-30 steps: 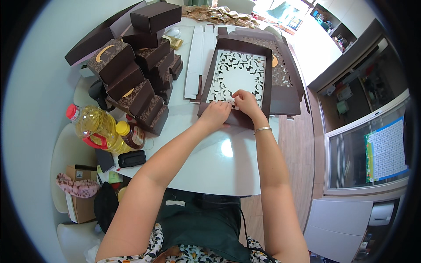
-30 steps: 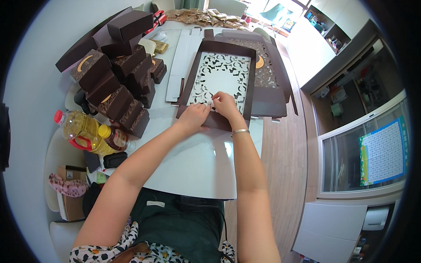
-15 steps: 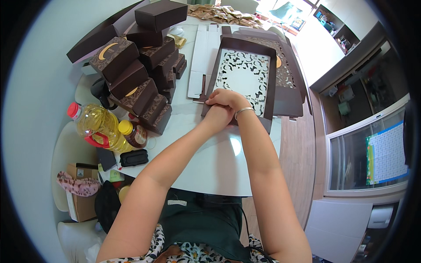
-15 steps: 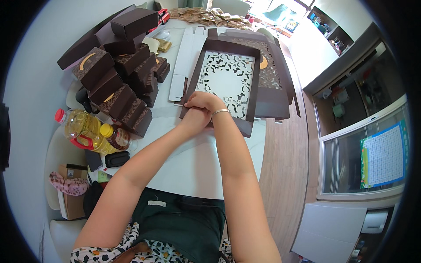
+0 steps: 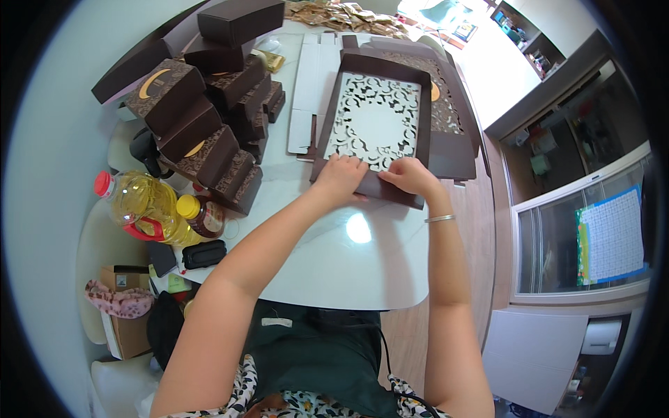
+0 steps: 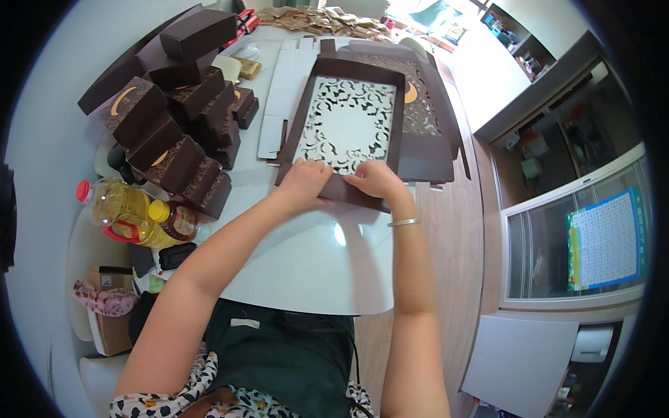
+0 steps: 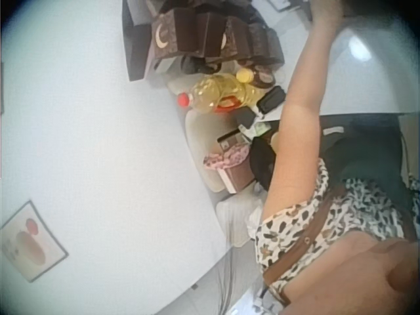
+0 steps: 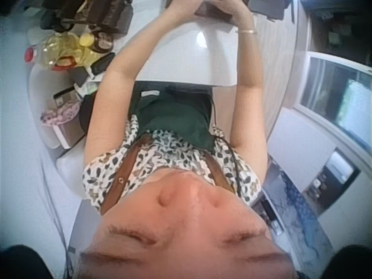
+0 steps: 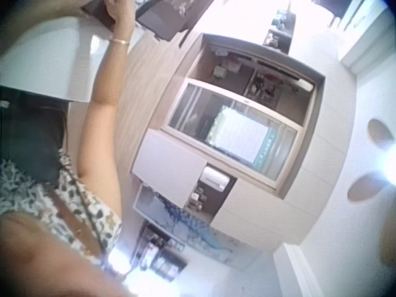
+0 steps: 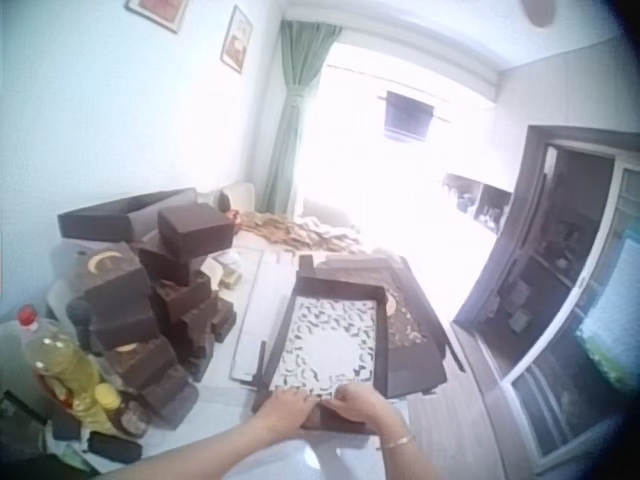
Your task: The person assembles a decorative box by folding and tucking the flaps of a brown cardboard piece around a white perforated insert. They then place the assembled box on a stack of finished boxes and pick up a new flat cardboard piece to begin the process again.
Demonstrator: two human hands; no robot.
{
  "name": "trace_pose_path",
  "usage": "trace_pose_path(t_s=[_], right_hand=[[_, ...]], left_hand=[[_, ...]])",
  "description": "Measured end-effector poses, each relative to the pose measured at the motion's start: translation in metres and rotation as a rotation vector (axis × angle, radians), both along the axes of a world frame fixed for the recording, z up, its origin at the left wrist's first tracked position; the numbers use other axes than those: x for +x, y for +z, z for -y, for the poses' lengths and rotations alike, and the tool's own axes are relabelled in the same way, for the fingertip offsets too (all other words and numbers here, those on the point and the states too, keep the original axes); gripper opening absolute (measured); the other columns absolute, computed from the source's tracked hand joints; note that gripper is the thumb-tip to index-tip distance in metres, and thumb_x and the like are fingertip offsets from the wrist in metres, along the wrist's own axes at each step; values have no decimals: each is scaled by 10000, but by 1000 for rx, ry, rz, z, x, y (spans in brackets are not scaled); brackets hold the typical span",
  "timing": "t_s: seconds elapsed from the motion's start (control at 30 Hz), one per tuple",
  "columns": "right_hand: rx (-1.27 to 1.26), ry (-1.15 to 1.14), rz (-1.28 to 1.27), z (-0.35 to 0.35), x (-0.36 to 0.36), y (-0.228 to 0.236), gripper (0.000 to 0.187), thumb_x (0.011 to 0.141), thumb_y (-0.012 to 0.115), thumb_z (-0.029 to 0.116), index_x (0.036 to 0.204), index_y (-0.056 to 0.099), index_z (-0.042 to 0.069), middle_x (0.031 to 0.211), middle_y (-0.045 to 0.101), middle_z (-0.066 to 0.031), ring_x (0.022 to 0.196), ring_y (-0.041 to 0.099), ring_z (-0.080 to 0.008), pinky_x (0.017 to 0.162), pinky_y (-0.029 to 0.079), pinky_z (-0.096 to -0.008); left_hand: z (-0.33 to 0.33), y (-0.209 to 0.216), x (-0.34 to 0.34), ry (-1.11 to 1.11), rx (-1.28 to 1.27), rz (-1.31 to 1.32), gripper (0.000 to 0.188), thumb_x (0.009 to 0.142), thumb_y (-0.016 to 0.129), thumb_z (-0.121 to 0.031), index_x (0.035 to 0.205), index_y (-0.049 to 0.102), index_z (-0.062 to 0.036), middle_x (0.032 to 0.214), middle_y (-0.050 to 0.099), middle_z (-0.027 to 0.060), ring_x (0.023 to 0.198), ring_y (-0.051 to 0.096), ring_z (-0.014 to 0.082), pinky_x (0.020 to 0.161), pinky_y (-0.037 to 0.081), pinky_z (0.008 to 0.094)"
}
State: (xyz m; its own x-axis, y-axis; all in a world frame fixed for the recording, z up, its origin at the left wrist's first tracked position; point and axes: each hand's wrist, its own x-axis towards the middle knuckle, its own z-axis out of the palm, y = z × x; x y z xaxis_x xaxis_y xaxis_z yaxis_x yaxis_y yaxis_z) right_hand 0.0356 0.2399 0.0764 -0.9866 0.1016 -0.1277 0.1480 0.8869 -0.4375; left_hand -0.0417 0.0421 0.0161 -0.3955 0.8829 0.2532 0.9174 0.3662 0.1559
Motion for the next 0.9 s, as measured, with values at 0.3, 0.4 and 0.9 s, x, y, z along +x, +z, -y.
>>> trace_pose_path(t_s=[0.3, 0.4, 0.9], right_hand=[[-310, -91, 444, -37, 17, 8, 224, 921, 626, 238, 1037, 686, 56, 887, 639, 42, 839, 533, -84, 780, 436, -269], [-308, -114, 495, -39, 11, 8, 236, 923, 614, 240, 1082, 682, 79, 927, 634, 29, 875, 525, -98, 778, 434, -279], [-845, -105, 796, -21, 12, -11, 133, 962, 581, 206, 852, 618, 141, 704, 451, 127, 629, 370, -14, 558, 307, -191]], left_hand=[[6, 14, -5, -83, -114, 60, 632, 700, 767, -574, 1015, 574, -61, 961, 632, 92, 977, 615, 262, 867, 430, 419], [5, 17, -9, -105, -131, 47, 638, 696, 774, -573, 1007, 578, -52, 950, 646, 97, 956, 634, 267, 835, 457, 410], [10, 28, -17, -263, -353, 290, 381, 651, 789, -312, 880, 625, -54, 859, 681, 145, 843, 659, 346, 778, 511, 444]])
